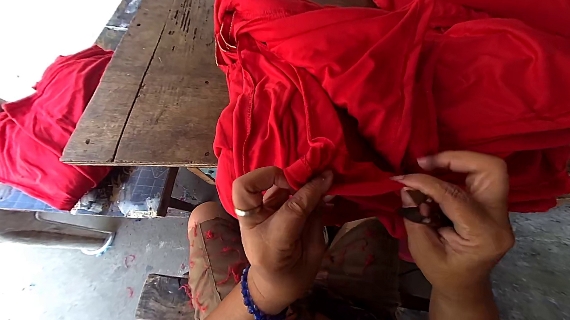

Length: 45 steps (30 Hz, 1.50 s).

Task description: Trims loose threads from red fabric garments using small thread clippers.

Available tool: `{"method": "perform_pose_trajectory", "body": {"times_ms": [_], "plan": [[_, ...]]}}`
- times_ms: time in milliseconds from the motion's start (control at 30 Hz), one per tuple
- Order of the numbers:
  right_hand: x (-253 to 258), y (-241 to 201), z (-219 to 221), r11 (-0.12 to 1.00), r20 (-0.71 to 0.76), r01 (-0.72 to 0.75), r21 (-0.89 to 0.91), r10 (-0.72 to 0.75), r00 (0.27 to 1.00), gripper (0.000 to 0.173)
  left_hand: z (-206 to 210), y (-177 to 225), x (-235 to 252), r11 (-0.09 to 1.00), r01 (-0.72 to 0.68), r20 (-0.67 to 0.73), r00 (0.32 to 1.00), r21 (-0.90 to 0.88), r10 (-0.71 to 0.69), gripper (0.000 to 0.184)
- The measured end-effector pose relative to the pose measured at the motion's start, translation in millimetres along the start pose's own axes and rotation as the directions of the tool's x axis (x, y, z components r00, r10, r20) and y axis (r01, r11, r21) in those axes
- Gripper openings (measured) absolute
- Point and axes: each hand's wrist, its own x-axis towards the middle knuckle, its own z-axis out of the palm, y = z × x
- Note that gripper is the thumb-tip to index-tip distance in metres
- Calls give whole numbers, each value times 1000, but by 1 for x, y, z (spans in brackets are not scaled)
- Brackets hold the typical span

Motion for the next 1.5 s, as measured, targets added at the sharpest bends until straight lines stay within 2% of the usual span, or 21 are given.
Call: {"method": "perform_pose_trajectory", "body": {"times_ms": [100, 200, 300, 400, 467, 600, 667, 767, 867, 933, 1067, 1133, 1267, 1500], "plan": [[17, 6, -4, 997, 66, -3, 76, -2, 998, 13, -3, 2, 6, 996, -67, 40, 997, 52, 65, 13], [27, 12, -3, 985, 148, -61, 158, 38, 988, 15, -9, 4, 12, 998, -68, 135, 988, -7, 68, 11], [34, 19, -6, 965, 239, -83, 248, 22, 971, 23, -12, 1, 16, 973, 135, 237, 968, -187, -89, 15], [36, 25, -5, 947, 257, -125, 296, 47, 965, 10, -13, -4, 18, 845, 391, 317, 905, -364, -282, 17], [39, 24, -1, 946, 265, -188, 265, 116, 957, 9, -10, -6, 16, 797, 458, 341, 878, -394, -336, 16], [46, 24, 2, 914, 308, -269, 303, 173, 936, 11, -7, -14, 10, 811, 442, 366, 879, -384, -305, 20], [46, 27, -1, 884, 365, -266, 384, 119, 923, 10, -8, -17, 10, 803, 443, 367, 880, -399, -302, 20], [44, 32, -7, 850, 475, -287, 442, 50, 879, 23, -7, -18, 12, 800, 444, 336, 885, -403, -322, 20], [43, 36, -5, 886, 443, -231, 403, 32, 896, 5, -6, -18, 11, 817, 428, 319, 893, -386, -317, 20], [44, 37, -2, 901, 415, -216, 375, 45, 909, 18, -5, -18, 9, 826, 413, 315, 899, -384, -303, 21], [49, 38, 2, 873, 455, -285, 396, 83, 886, 28, -4, -19, 8, 829, 421, 327, 893, -368, -309, 22], [50, 40, 3, 844, 482, -320, 430, 85, 872, 30, -3, -18, 9, 824, 445, 314, 885, -350, -344, 22], [47, 50, 3, 795, 455, -290, 534, 19, 890, 23, -6, -17, 9, 825, 473, 244, 878, -308, -412, 22], [32, 30, -8, 875, 338, -123, 468, -49, 940, 12, -32, -3, 8, 938, 269, 145, 960, -220, -241, 18]]}}
